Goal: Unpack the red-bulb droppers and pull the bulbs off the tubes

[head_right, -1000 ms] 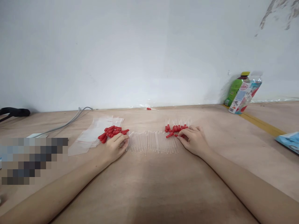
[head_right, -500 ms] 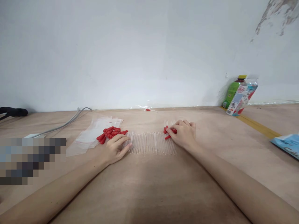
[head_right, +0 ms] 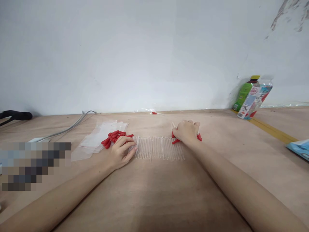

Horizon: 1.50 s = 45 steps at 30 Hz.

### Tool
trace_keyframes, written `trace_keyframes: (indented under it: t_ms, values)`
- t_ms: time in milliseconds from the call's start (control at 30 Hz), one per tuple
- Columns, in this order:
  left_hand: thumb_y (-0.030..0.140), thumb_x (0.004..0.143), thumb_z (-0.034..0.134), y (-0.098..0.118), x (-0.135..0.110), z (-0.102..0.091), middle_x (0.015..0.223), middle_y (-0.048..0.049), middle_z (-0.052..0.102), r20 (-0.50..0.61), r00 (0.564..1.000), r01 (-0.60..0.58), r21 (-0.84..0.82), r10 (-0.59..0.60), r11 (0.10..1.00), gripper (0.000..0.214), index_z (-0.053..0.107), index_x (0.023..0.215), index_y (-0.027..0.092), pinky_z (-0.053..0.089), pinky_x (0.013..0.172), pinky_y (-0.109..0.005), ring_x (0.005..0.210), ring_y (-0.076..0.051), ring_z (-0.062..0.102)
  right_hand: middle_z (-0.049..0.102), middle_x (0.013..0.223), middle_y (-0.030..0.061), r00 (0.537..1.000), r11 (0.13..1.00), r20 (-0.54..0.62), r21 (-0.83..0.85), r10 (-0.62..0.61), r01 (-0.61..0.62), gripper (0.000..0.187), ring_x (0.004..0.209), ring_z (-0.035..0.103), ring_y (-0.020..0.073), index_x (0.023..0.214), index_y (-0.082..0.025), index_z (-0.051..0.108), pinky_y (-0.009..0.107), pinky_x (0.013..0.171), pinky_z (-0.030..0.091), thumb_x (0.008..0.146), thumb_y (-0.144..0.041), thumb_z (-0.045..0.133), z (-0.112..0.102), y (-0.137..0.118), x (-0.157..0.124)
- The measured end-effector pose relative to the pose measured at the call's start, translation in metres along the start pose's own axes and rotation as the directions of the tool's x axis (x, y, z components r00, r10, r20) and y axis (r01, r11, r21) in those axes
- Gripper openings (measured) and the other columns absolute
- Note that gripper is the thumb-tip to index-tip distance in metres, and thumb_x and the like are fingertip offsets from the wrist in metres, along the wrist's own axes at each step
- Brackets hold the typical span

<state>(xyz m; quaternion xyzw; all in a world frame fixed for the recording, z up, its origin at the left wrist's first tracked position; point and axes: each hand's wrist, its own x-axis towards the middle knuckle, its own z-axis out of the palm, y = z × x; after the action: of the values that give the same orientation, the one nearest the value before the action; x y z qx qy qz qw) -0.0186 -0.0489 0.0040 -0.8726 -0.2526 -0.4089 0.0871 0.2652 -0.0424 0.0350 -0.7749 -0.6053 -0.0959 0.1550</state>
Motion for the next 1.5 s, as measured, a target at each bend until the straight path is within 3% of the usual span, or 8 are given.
trace_keyframes:
  t_ms: [133, 267, 367, 567, 800, 1033, 1233, 1500]
  values:
    - [0.020, 0.078, 0.056, 0.000, 0.000, -0.001, 0.091, -0.0067, 0.059, 0.009, 1.000, -0.024, 0.057, 0.023, 0.998, 0.013, 0.061, 0.090, 0.019, 0.045, 0.079, -0.037, 0.088, -0.020, 0.054, 0.063, 0.079, 0.0052, 0.981, 0.981, -0.131, 0.115, -0.142, 0.157, 0.025, 0.083, 0.051, 0.0227, 0.068, -0.020, 0.062, 0.038, 0.074, 0.025, 0.078, -0.035, 0.045, -0.014, 0.007, -0.016]
    - [0.023, 0.077, 0.058, 0.011, 0.003, -0.003, 0.107, -0.0087, 0.058, -0.046, 0.996, -0.076, 0.125, 0.082, 0.989, 0.030, 0.057, 0.107, 0.021, 0.043, 0.086, -0.041, 0.102, -0.024, 0.052, 0.065, 0.074, 0.0007, 0.799, 0.804, -0.438, 0.238, -0.411, 0.544, 0.017, 0.074, 0.054, 0.0166, 0.075, -0.021, 0.060, 0.038, 0.082, 0.024, 0.082, -0.033, 0.049, -0.010, 0.006, -0.058]
    - [0.025, 0.077, 0.060, 0.025, 0.006, -0.004, 0.112, -0.0078, 0.059, -0.035, 0.982, -0.179, 0.138, 0.185, 0.974, 0.033, 0.055, 0.109, 0.023, 0.042, 0.087, -0.042, 0.107, -0.025, 0.051, 0.066, 0.073, 0.0001, 0.708, 0.712, -0.535, 0.254, -0.461, 0.655, 0.011, 0.072, 0.054, 0.0149, 0.077, -0.021, 0.060, 0.035, 0.080, 0.026, 0.082, -0.028, 0.052, 0.000, 0.001, -0.087]
    - [0.022, 0.074, 0.063, 0.033, 0.004, -0.005, 0.102, -0.0095, 0.062, -0.097, 0.977, -0.182, 0.088, 0.190, 0.979, 0.013, 0.054, 0.082, 0.017, 0.045, 0.085, -0.040, 0.103, -0.024, 0.053, 0.065, 0.072, -0.0021, 0.707, 0.701, -0.526, 0.260, -0.473, 0.664, 0.008, 0.071, 0.052, 0.0135, 0.075, -0.021, 0.059, 0.035, 0.081, 0.025, 0.081, -0.025, 0.054, 0.008, -0.007, -0.096]
    - [0.018, 0.082, 0.054, 0.033, 0.007, 0.005, 0.102, -0.0037, 0.065, 0.126, 0.951, -0.302, 0.173, 0.283, 0.938, 0.023, 0.056, 0.105, 0.022, 0.040, 0.091, -0.040, 0.098, -0.019, 0.057, 0.064, 0.070, -0.0024, 0.647, 0.661, -0.522, 0.193, -0.557, 0.725, 0.010, 0.069, 0.050, 0.0123, 0.076, -0.021, 0.060, 0.035, 0.082, 0.024, 0.082, -0.024, 0.052, 0.006, -0.017, -0.096]
    - [0.017, 0.082, 0.054, 0.037, 0.007, 0.012, 0.092, -0.0041, 0.068, 0.054, 0.949, -0.315, 0.132, 0.310, 0.940, 0.014, 0.059, 0.095, 0.016, 0.048, 0.085, -0.036, 0.090, -0.018, 0.062, 0.067, 0.082, -0.0012, 0.592, 0.618, -0.526, 0.150, -0.611, 0.771, 0.018, 0.078, 0.054, 0.0149, 0.094, -0.023, 0.061, 0.039, 0.087, 0.023, 0.079, -0.033, 0.057, 0.007, -0.023, -0.097]
    - [0.012, 0.083, 0.049, 0.041, 0.007, 0.010, 0.100, -0.0086, 0.067, 0.087, 0.933, -0.356, 0.079, 0.349, 0.931, 0.015, 0.060, 0.094, 0.013, 0.046, 0.094, -0.037, 0.103, -0.019, 0.058, 0.065, 0.062, -0.0042, 0.554, 0.602, -0.556, 0.116, -0.619, 0.790, 0.010, 0.067, 0.054, 0.0111, 0.085, -0.024, 0.064, 0.037, 0.086, 0.027, 0.081, -0.024, 0.055, 0.010, -0.025, -0.099]
    - [0.011, 0.083, 0.047, 0.040, 0.004, 0.005, 0.090, -0.0053, 0.068, 0.093, 0.945, -0.315, 0.008, 0.313, 0.949, 0.015, 0.060, 0.090, 0.015, 0.045, 0.095, -0.038, 0.099, -0.017, 0.060, 0.066, 0.062, -0.0062, 0.515, 0.619, -0.594, 0.037, -0.618, 0.785, 0.011, 0.065, 0.056, 0.0104, 0.086, -0.027, 0.065, 0.036, 0.082, 0.028, 0.081, -0.023, 0.056, 0.006, -0.016, -0.104]
